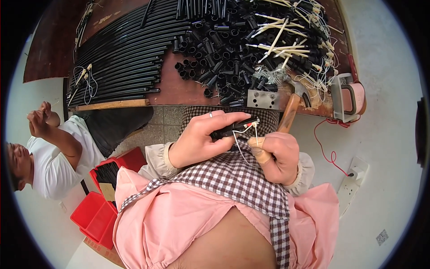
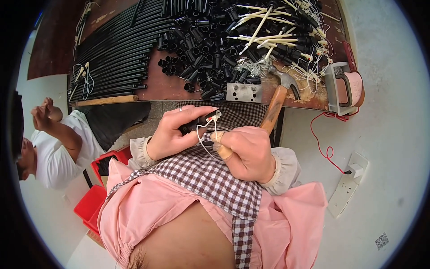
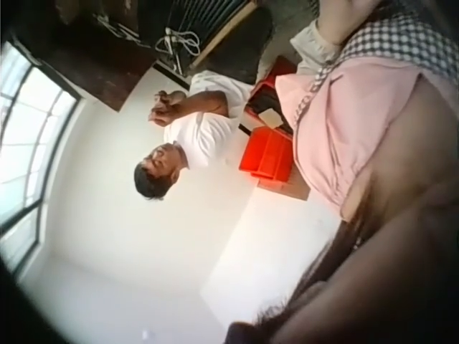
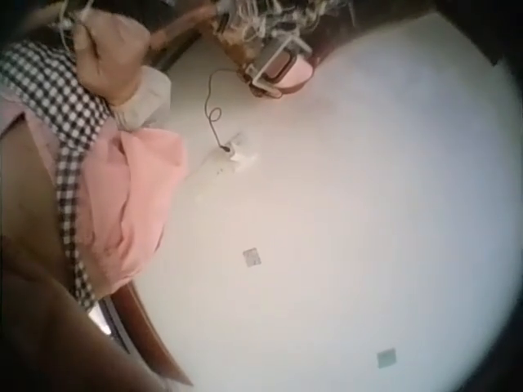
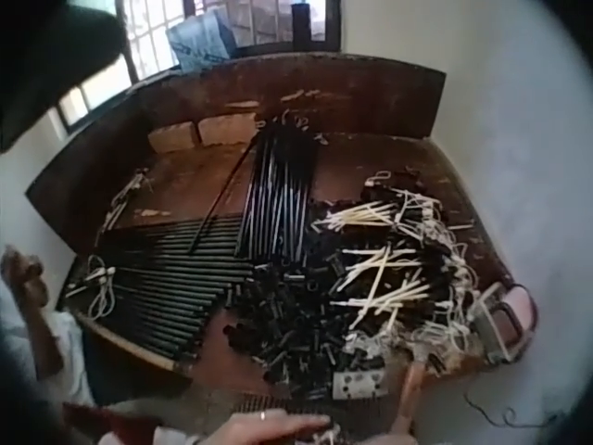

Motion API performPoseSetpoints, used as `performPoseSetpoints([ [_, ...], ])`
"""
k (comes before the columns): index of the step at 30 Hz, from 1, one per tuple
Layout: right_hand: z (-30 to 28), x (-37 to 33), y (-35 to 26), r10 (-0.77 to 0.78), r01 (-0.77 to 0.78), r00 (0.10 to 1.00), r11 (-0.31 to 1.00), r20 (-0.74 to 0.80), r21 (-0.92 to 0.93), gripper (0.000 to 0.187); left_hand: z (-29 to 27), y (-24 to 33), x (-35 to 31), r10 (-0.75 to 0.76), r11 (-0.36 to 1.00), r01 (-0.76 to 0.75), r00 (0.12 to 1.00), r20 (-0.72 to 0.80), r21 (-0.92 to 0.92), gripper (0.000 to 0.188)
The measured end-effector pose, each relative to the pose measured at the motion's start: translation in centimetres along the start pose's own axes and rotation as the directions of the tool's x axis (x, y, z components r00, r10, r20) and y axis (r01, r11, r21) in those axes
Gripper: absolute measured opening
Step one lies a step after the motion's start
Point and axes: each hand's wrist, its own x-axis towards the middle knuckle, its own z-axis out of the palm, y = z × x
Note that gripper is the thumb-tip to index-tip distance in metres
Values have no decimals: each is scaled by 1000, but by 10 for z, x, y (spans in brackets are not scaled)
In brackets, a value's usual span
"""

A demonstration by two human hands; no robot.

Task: Assemble electrical wiring components by attaching connectors to cables on a workbench.

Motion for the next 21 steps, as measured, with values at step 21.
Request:
performPoseSetpoints([
  [21,1,0,-10,52,-49,996,998,67,-46,11,8,11,-4,-18,989,20,1000,-19,147,47],
])
